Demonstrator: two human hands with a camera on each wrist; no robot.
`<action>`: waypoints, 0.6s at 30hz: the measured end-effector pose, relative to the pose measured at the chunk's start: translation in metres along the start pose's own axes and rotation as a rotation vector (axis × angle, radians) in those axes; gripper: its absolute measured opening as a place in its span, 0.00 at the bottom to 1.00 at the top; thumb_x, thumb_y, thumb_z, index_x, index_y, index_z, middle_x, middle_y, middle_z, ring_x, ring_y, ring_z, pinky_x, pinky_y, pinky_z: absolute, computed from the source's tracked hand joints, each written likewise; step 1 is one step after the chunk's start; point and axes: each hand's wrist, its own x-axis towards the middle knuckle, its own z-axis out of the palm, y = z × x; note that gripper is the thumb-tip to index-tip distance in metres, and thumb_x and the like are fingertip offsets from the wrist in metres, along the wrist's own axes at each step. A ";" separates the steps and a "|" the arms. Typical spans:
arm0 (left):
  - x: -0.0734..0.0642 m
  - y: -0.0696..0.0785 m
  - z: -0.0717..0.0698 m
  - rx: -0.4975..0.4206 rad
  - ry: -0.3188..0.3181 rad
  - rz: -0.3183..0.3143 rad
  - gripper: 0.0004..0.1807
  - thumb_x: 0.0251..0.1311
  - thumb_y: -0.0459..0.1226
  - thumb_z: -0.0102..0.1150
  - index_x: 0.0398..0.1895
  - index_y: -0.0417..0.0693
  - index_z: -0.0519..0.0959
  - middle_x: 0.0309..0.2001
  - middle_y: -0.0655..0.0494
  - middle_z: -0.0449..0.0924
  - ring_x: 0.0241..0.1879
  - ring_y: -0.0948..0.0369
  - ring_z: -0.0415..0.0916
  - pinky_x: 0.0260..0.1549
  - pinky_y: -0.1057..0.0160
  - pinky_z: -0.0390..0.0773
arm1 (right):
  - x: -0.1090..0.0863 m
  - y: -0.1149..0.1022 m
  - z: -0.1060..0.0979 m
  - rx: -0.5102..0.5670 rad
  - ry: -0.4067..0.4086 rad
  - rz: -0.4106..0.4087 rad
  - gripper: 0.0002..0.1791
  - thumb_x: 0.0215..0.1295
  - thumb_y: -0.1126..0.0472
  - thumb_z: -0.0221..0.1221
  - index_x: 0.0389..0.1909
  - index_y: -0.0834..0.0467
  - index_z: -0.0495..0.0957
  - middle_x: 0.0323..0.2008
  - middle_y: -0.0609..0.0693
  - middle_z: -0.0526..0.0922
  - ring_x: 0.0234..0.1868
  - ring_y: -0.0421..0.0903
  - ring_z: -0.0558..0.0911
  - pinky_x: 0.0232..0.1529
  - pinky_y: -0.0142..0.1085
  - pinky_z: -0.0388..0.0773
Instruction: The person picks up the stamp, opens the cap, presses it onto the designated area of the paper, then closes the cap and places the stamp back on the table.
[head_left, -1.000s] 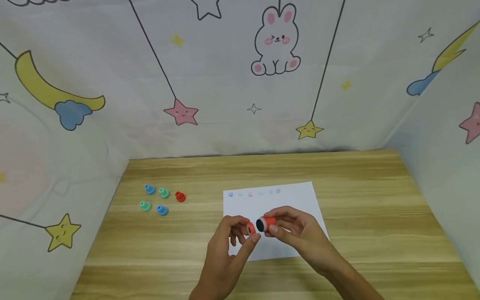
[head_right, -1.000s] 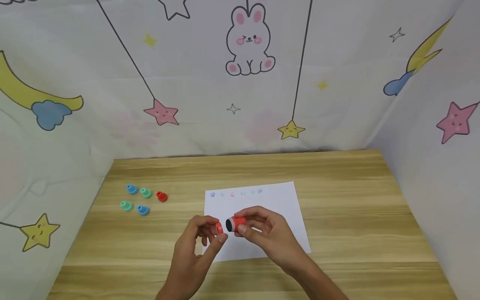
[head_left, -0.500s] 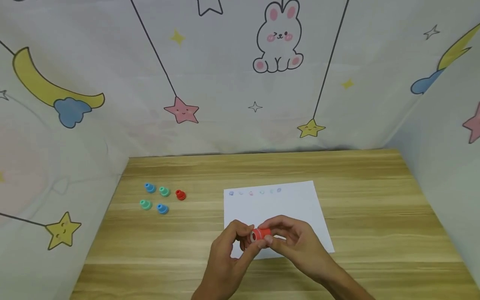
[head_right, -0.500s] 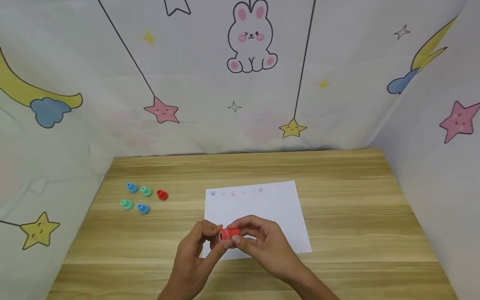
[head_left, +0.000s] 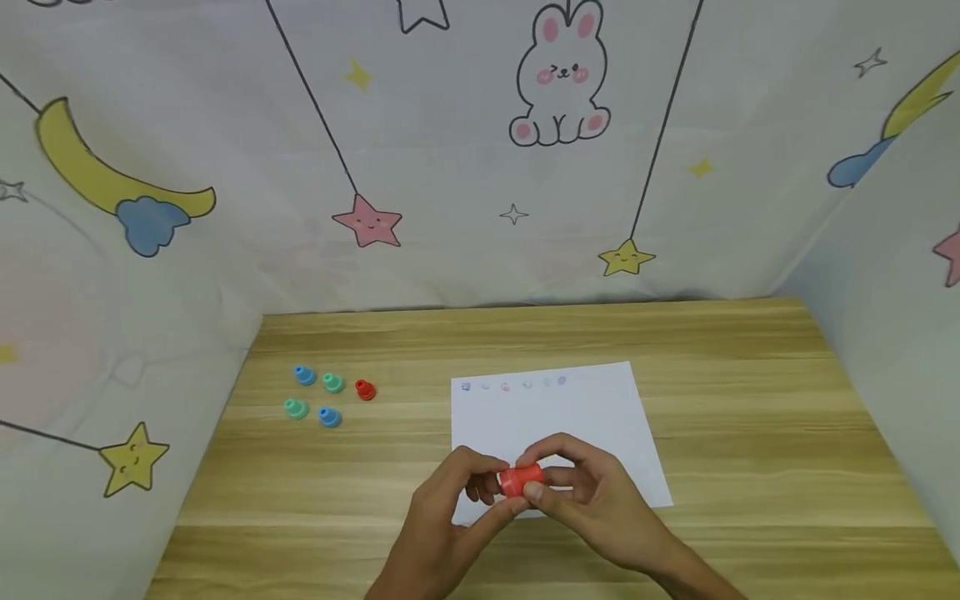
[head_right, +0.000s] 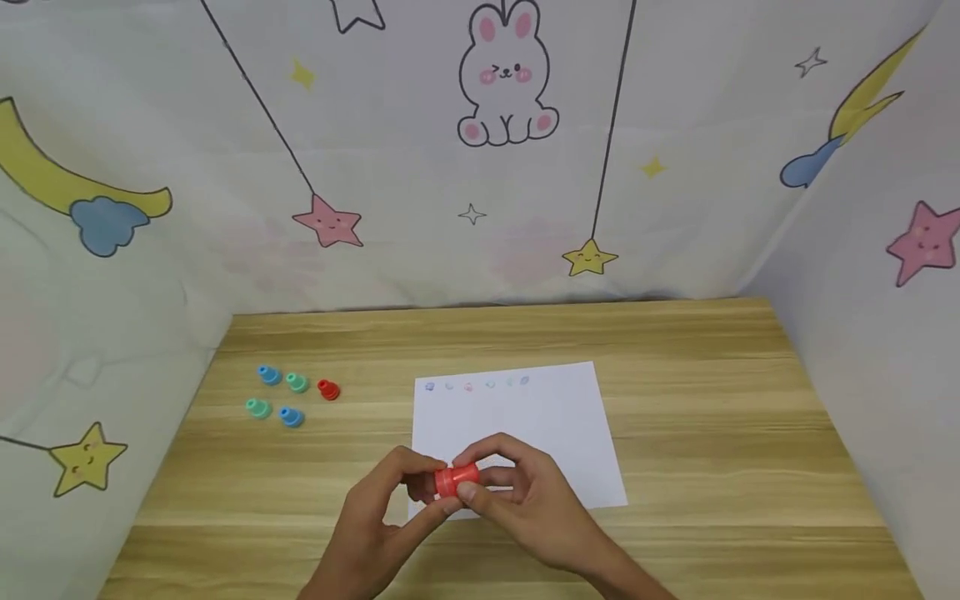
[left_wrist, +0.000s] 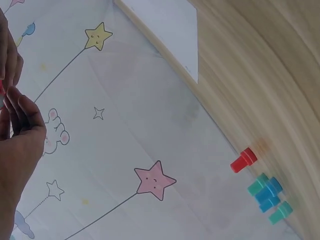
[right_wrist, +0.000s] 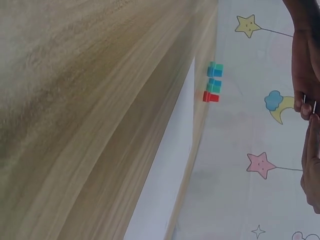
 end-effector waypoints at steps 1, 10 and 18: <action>-0.002 0.000 -0.001 0.032 -0.009 -0.003 0.18 0.64 0.36 0.75 0.53 0.49 0.78 0.38 0.61 0.77 0.36 0.66 0.76 0.37 0.72 0.80 | 0.000 0.001 0.001 0.016 -0.001 0.004 0.12 0.76 0.75 0.58 0.57 0.68 0.74 0.53 0.58 0.82 0.50 0.48 0.91 0.49 0.46 0.89; -0.011 -0.002 -0.008 0.097 -0.039 -0.080 0.18 0.66 0.38 0.74 0.55 0.53 0.78 0.41 0.63 0.77 0.36 0.68 0.75 0.38 0.72 0.79 | 0.001 0.011 0.009 -0.186 0.111 0.053 0.19 0.71 0.67 0.69 0.59 0.56 0.77 0.50 0.57 0.86 0.51 0.46 0.88 0.45 0.45 0.90; -0.011 -0.008 -0.007 0.074 -0.033 -0.012 0.13 0.68 0.32 0.70 0.52 0.47 0.79 0.41 0.61 0.80 0.35 0.68 0.77 0.37 0.76 0.77 | 0.000 0.017 0.016 -0.356 0.123 0.068 0.19 0.70 0.59 0.71 0.58 0.47 0.78 0.48 0.47 0.88 0.50 0.44 0.88 0.47 0.40 0.89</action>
